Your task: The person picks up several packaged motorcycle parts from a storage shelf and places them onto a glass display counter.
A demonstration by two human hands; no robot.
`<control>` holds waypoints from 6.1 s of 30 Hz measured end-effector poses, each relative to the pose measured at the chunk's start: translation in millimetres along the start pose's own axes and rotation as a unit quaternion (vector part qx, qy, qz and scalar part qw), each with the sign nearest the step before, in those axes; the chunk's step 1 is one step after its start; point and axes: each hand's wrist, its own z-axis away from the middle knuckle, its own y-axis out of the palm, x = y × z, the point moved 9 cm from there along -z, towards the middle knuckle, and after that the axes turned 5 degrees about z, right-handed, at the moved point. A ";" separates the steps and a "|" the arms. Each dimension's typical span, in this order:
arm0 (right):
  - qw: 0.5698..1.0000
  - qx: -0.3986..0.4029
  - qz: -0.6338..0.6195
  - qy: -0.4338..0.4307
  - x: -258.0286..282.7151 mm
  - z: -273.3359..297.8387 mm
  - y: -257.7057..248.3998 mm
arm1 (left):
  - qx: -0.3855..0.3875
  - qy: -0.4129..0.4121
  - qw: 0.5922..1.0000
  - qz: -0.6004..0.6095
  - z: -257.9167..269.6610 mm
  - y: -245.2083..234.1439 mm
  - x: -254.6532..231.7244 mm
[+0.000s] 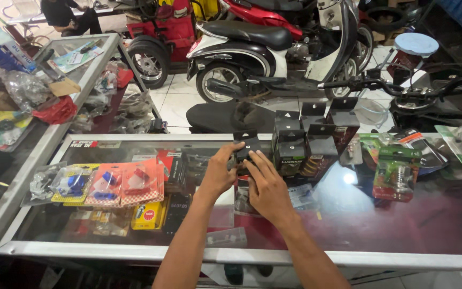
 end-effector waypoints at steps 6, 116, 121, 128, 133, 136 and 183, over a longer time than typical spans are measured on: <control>0.999 -0.029 -0.029 -0.002 6.7 2.6 -23.6 | 0.028 -0.068 0.997 0.033 10.5 -0.2 -8.8; 0.252 -0.666 0.600 0.364 516.5 635.5 -500.2 | 0.794 0.114 -0.030 0.597 647.9 192.6 -906.0; 0.245 -0.675 0.592 0.366 516.8 656.2 -506.2 | 0.820 0.135 -0.026 0.556 670.8 197.5 -913.4; 0.185 -0.623 0.631 0.423 511.9 681.9 -523.2 | 0.833 0.094 -0.035 0.545 694.8 221.6 -930.0; 0.117 -0.547 0.688 0.463 511.1 676.2 -537.2 | 0.825 0.095 0.011 0.557 716.4 237.1 -939.7; 0.065 -0.479 0.740 0.468 510.8 657.5 -540.2 | 0.801 0.114 0.044 0.586 726.1 238.8 -947.9; -0.029 -0.337 0.764 0.549 502.7 681.5 -555.1 | 0.504 0.453 0.189 0.711 665.2 199.4 -924.9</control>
